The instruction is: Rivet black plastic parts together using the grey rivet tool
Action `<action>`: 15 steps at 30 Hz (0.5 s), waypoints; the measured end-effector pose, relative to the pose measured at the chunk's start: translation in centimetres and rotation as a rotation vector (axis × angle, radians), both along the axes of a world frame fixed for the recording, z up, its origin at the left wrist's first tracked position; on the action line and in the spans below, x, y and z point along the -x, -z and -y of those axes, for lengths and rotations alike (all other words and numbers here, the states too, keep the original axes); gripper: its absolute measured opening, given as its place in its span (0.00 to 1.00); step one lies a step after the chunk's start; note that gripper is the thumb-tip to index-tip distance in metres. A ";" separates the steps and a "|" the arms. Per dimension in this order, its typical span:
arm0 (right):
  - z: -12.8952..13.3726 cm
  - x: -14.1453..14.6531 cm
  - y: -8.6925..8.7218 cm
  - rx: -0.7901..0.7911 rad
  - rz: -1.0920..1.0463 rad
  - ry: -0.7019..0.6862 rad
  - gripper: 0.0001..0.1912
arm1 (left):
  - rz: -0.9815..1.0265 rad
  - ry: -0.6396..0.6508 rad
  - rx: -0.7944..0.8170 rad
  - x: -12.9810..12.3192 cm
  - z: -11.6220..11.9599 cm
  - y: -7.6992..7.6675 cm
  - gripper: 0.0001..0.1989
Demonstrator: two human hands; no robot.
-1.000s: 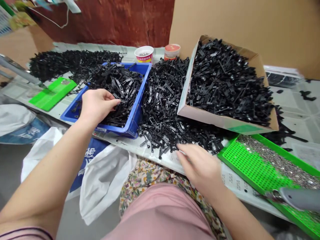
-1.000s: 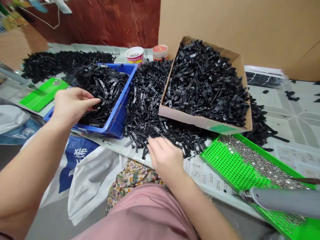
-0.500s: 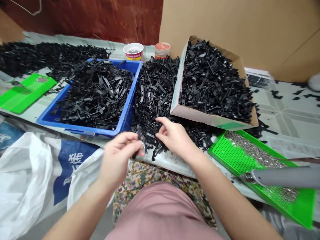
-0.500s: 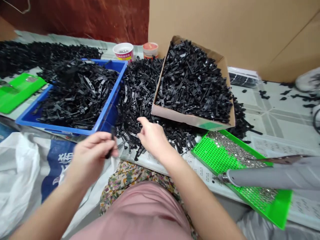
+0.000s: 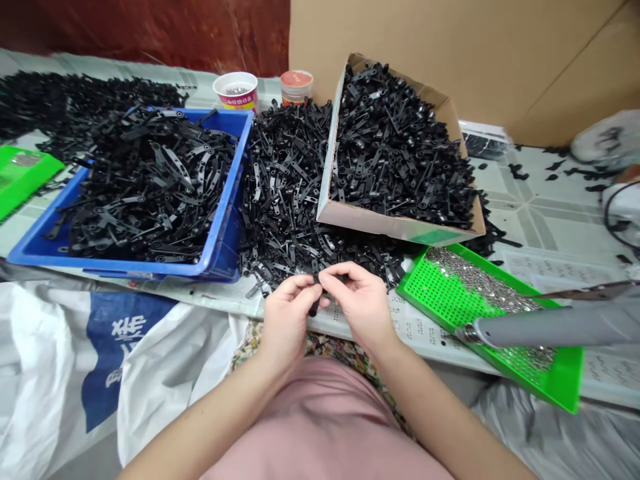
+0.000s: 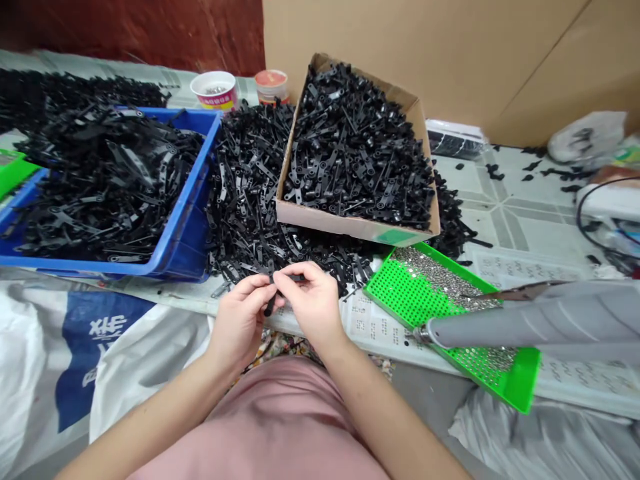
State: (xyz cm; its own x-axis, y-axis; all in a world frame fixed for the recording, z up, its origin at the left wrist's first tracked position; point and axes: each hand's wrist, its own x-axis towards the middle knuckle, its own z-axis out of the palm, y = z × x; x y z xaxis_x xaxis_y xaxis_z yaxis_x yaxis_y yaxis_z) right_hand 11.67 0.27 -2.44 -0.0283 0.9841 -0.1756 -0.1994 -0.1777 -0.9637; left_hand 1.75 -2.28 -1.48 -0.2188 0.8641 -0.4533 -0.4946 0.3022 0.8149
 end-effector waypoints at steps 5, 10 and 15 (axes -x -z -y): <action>0.8 -0.4 0.8 0.014 0.007 0.006 0.07 | 0.014 0.004 -0.008 -0.4 0.5 0.2 0.05; 1.8 -0.9 1.0 -0.034 -0.027 0.061 0.05 | -0.066 0.052 -0.042 -0.4 0.5 0.3 0.02; 1.8 -1.3 0.7 -0.026 0.019 0.029 0.06 | -0.145 0.146 -0.060 -0.3 0.6 0.3 0.02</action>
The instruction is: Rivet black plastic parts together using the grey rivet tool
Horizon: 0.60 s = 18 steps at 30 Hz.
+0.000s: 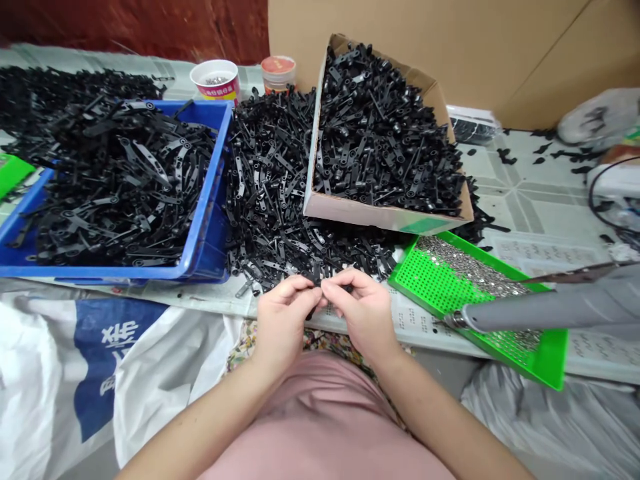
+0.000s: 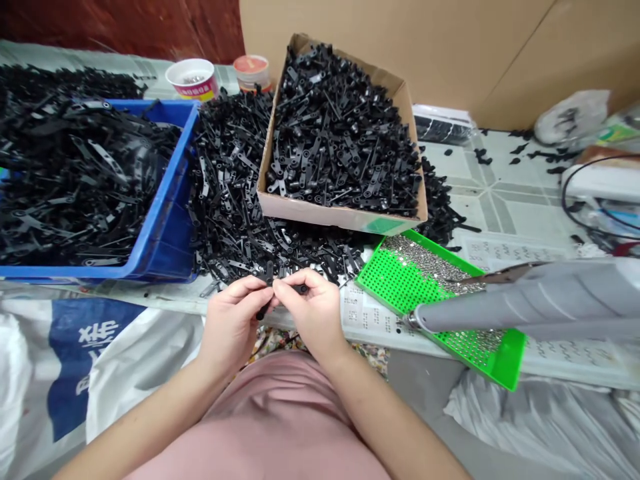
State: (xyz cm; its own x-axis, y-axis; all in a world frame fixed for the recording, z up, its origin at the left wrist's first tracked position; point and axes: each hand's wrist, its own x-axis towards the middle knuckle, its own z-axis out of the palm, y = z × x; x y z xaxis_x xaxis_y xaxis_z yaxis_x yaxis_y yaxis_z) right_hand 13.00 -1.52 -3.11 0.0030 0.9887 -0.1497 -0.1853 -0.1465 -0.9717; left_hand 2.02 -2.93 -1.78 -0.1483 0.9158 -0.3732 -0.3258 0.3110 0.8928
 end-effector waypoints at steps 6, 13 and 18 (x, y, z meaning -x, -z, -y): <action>1.5 -0.8 0.5 -0.158 0.328 -0.067 0.10 | 0.015 0.014 0.014 0.2 0.7 1.2 0.07; 1.1 -7.4 0.6 -0.516 1.056 0.037 0.08 | -0.150 0.218 0.186 1.1 0.0 2.2 0.08; -1.2 -5.7 1.4 -0.375 1.378 -0.117 0.08 | -0.117 0.222 0.230 -0.3 -0.4 1.4 0.08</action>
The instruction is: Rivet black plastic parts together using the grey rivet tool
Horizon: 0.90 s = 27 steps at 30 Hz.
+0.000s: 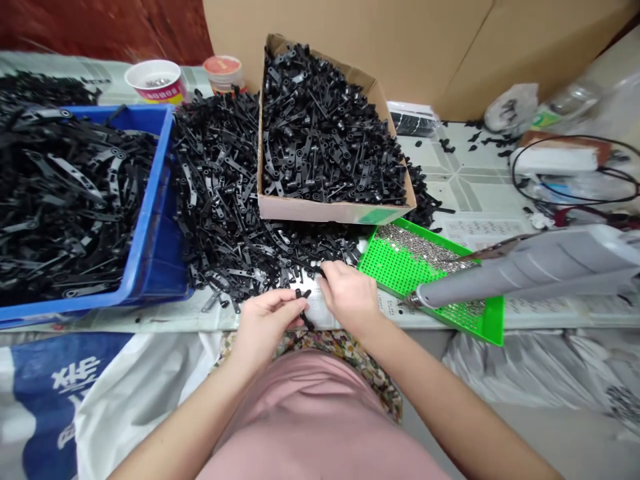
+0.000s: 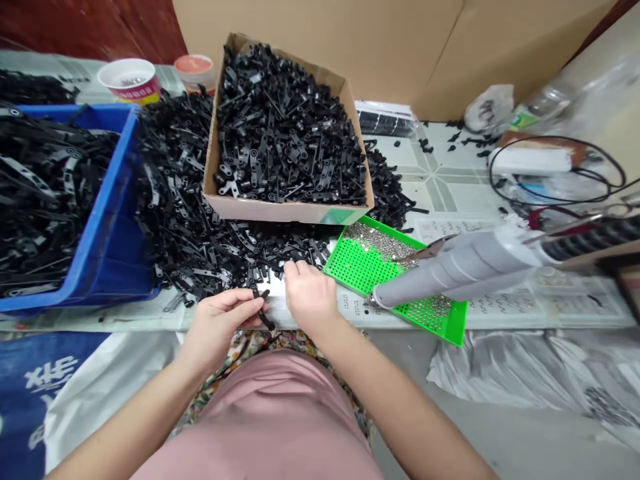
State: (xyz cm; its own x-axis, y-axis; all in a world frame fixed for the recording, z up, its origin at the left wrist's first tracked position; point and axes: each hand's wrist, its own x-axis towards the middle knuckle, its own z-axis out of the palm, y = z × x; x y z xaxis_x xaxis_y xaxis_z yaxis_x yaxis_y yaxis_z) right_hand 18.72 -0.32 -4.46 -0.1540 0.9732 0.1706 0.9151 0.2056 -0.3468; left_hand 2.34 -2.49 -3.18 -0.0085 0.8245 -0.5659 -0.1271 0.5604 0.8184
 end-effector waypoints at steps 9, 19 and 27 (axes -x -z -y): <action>-1.5 -1.5 -3.8 0.086 -0.382 -0.353 0.08 | -0.164 0.342 -0.274 0.6 -1.7 -1.8 0.09; -1.9 -1.2 -5.6 0.292 -0.607 -0.507 0.08 | -0.081 0.446 -0.250 1.2 -2.5 -3.5 0.08; -2.2 -1.8 -7.4 0.137 -0.484 -0.521 0.08 | -0.053 0.508 -0.240 1.5 -3.0 -2.9 0.09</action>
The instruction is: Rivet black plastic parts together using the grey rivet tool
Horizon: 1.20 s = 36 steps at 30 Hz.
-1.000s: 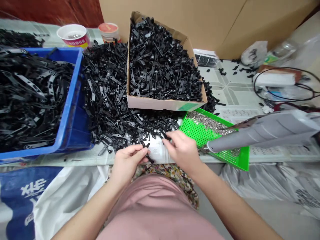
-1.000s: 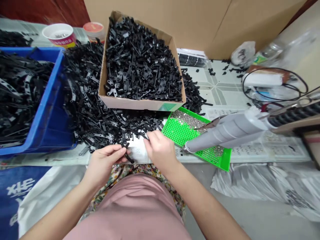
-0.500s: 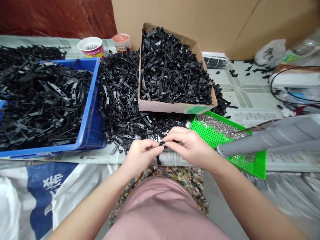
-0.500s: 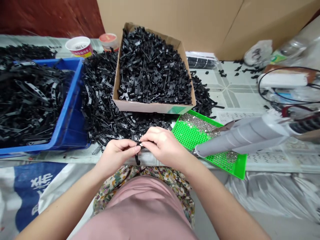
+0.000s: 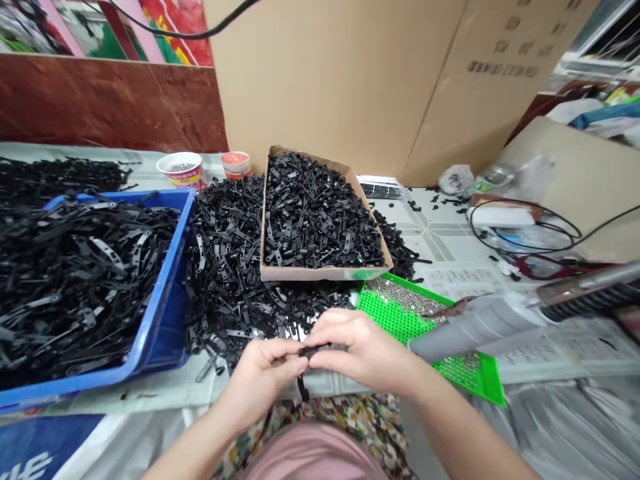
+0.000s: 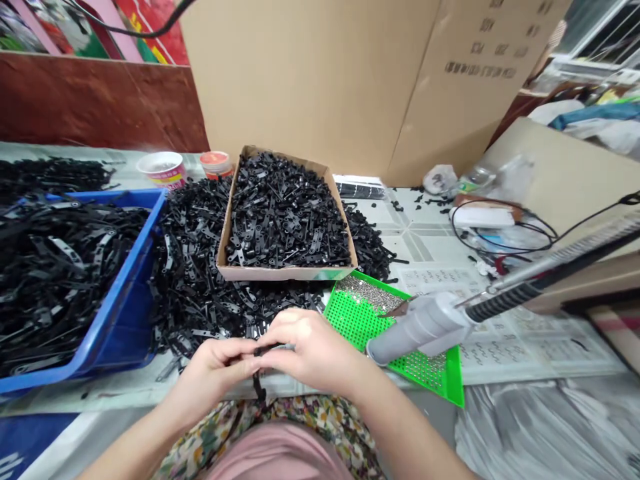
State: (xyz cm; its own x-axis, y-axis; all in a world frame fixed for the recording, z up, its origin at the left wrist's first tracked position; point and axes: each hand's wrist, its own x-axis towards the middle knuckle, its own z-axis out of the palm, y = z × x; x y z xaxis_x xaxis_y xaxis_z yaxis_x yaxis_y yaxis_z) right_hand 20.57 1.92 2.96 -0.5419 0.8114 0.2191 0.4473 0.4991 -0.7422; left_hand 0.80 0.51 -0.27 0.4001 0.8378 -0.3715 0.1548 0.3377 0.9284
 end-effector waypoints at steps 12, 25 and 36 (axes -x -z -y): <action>-9.4 1.8 -4.5 -0.010 0.524 0.783 0.11 | 0.149 -0.253 0.084 -2.8 -0.6 -0.5 0.09; -9.4 0.6 -3.1 -0.195 0.111 0.834 0.10 | 0.176 -0.389 0.040 -3.8 -0.8 0.4 0.09; 2.0 0.8 -1.1 -0.249 0.388 0.275 0.11 | 0.244 -0.350 0.019 -4.7 -0.4 0.1 0.04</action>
